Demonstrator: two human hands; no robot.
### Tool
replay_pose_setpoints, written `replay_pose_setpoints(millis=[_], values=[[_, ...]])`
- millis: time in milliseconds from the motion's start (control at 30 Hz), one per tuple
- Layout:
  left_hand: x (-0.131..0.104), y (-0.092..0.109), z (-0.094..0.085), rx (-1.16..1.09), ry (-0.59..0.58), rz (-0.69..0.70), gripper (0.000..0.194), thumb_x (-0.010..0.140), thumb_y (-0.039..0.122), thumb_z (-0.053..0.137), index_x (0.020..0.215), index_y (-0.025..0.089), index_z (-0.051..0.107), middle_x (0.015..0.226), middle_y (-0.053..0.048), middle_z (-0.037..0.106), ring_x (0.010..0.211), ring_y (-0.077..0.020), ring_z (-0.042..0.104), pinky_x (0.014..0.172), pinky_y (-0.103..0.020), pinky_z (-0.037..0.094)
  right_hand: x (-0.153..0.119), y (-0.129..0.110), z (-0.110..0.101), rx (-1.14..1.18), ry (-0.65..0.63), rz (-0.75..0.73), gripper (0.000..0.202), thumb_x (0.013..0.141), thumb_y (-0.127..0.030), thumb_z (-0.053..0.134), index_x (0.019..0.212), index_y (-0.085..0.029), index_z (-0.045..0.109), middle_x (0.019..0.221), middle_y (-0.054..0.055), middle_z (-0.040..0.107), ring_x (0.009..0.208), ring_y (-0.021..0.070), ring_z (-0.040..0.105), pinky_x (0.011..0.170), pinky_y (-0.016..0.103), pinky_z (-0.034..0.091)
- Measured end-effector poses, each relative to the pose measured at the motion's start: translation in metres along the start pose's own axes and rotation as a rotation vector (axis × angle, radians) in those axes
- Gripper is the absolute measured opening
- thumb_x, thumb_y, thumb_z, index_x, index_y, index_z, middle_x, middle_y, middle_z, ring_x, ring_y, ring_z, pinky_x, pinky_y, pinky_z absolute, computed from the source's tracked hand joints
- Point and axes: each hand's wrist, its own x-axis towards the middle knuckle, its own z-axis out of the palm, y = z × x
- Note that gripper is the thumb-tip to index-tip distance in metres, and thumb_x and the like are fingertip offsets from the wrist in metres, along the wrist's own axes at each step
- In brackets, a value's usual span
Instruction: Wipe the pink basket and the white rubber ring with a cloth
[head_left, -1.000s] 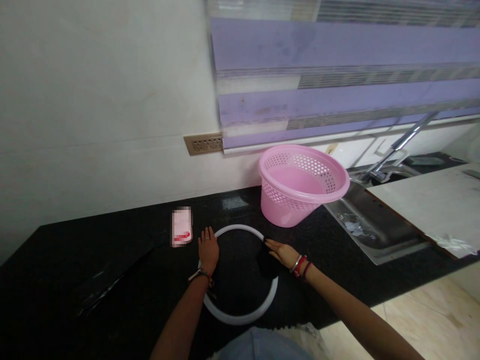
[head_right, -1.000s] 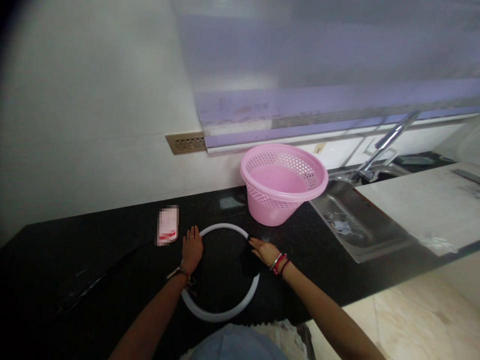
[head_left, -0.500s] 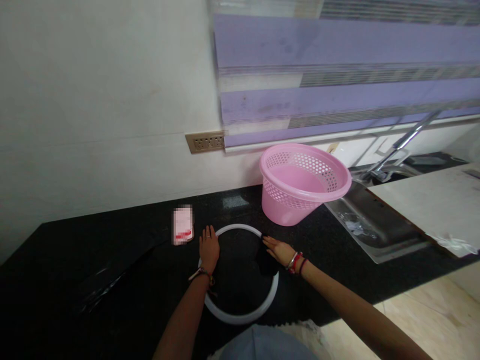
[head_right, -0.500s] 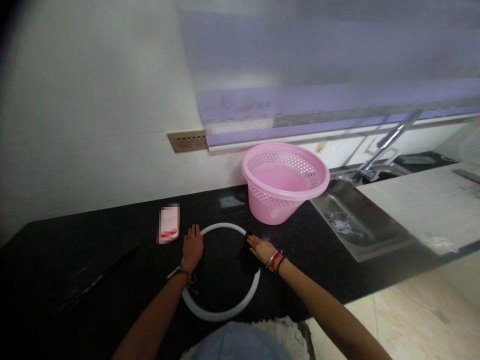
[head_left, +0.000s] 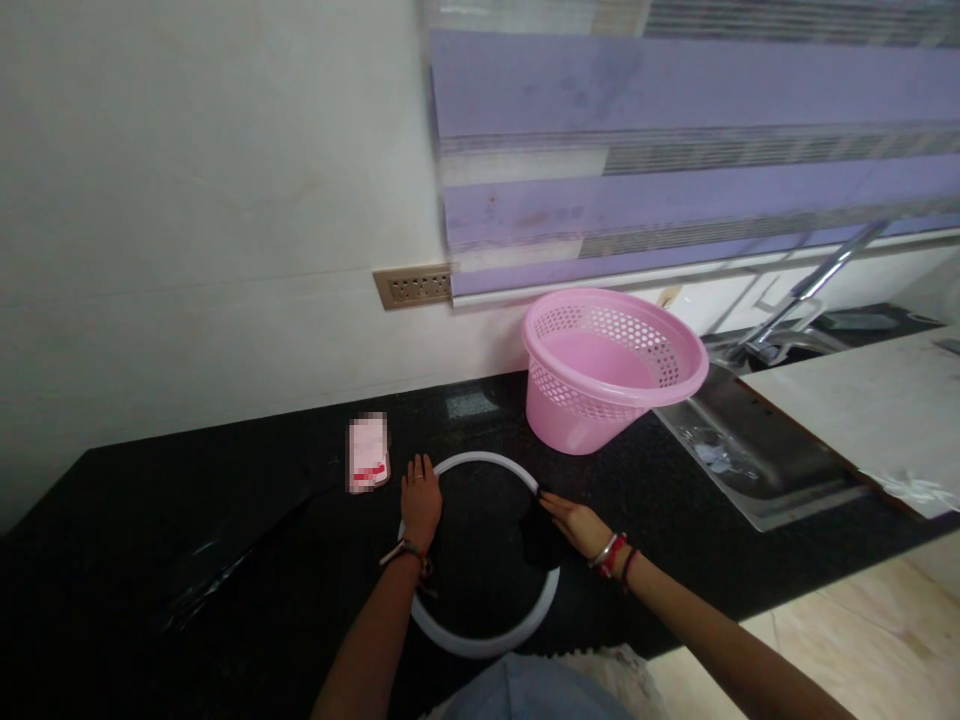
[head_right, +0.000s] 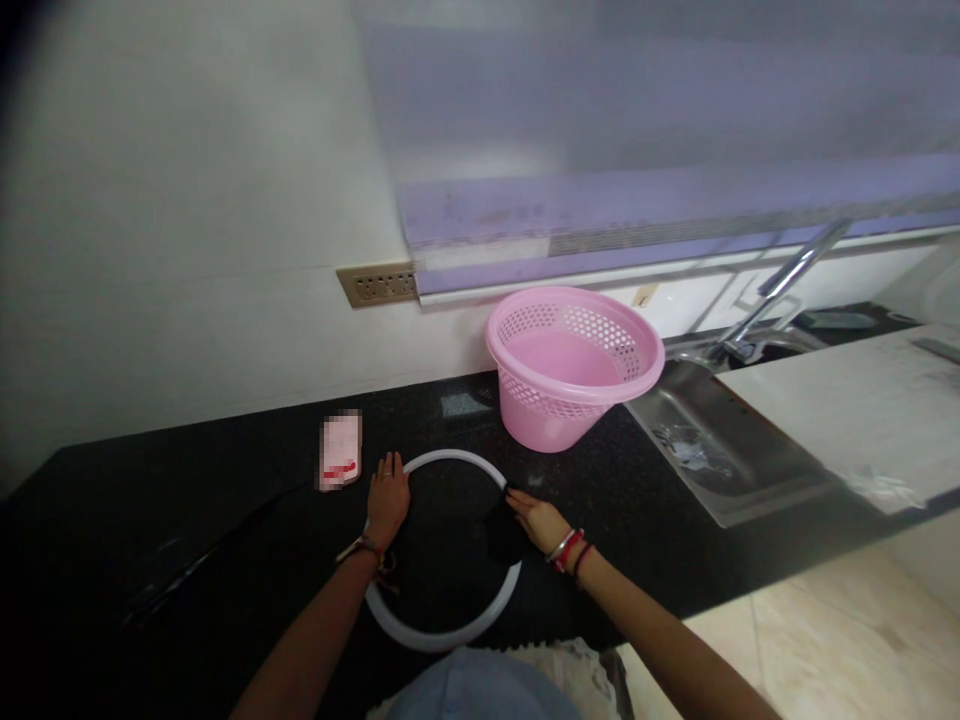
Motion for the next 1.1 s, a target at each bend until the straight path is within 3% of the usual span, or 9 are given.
replay_pose_setpoints(millis=[167,333,400,467,567,667,800,1100], values=[[0.000,0.000,0.002,-0.012,-0.002,-0.004,0.045,0.088,0.020,0.029,0.130,0.005,0.038,0.133,-0.021,0.041,0.123,-0.0289,0.038,0.093,-0.042,0.040,-0.015,0.003,0.017,0.165,0.315,0.127,0.046,0.074,-0.010,0.034,0.115,-0.017,0.053,0.112,0.008,0.057,0.105,0.0169,0.054,0.095,0.036,0.042],[0.000,-0.001,0.002,0.009,-0.002,0.007,0.044,0.089,0.021,0.028,0.128,0.005,0.040,0.132,-0.021,0.042,0.123,-0.0292,0.038,0.093,-0.043,0.040,0.015,0.015,0.013,0.366,0.633,0.294,0.040,0.070,-0.016,0.042,0.110,-0.018,0.047,0.096,0.008,0.057,0.089,0.0183,0.057,0.083,0.037,0.048],[0.000,-0.001,0.002,0.021,0.002,0.014,0.044,0.089,0.022,0.028,0.127,0.005,0.042,0.132,-0.020,0.043,0.123,-0.0292,0.038,0.093,-0.042,0.040,0.026,0.021,0.009,0.414,0.608,0.327,0.033,0.069,-0.016,0.044,0.102,-0.018,0.049,0.091,0.006,0.057,0.087,0.0178,0.056,0.081,0.035,0.049],[0.000,-0.002,0.003,0.029,0.006,0.016,0.043,0.089,0.022,0.029,0.126,0.005,0.043,0.132,-0.020,0.043,0.123,-0.0293,0.038,0.093,-0.042,0.040,0.032,0.025,0.007,0.352,0.503,0.372,0.030,0.065,-0.011,0.045,0.093,-0.018,0.054,0.089,0.007,0.056,0.084,0.0177,0.056,0.081,0.034,0.048],[0.000,-0.002,0.005,0.030,0.013,0.016,0.043,0.089,0.022,0.029,0.124,0.005,0.046,0.131,-0.021,0.043,0.122,-0.0293,0.039,0.093,-0.043,0.040,0.029,0.021,0.012,0.134,0.517,0.435,0.042,0.063,-0.005,0.043,0.102,-0.015,0.057,0.097,0.011,0.053,0.086,0.0183,0.055,0.083,0.033,0.047],[0.000,-0.003,0.005,0.017,0.021,0.018,0.042,0.089,0.021,0.030,0.124,0.005,0.046,0.131,-0.021,0.044,0.122,-0.0293,0.040,0.093,-0.044,0.040,0.021,0.012,0.025,0.062,0.586,0.384,0.037,0.074,-0.009,0.040,0.106,-0.015,0.056,0.099,0.011,0.055,0.088,0.0186,0.055,0.083,0.033,0.047],[0.000,-0.003,0.005,0.003,0.024,0.013,0.042,0.088,0.021,0.031,0.123,0.005,0.047,0.130,-0.021,0.044,0.122,-0.0297,0.039,0.093,-0.044,0.041,0.014,0.001,0.039,0.072,0.518,0.288,0.033,0.083,-0.025,0.041,0.110,-0.015,0.057,0.104,0.013,0.057,0.099,0.0215,0.054,0.090,0.038,0.045],[-0.001,-0.003,0.004,-0.009,0.027,0.012,0.042,0.088,0.021,0.029,0.124,0.006,0.047,0.130,-0.021,0.044,0.122,-0.0297,0.039,0.092,-0.044,0.041,0.026,-0.012,0.034,-0.108,0.298,0.192,0.045,0.082,-0.007,0.033,0.125,-0.006,0.047,0.131,0.018,0.041,0.121,0.0215,0.040,0.100,0.034,0.038]])
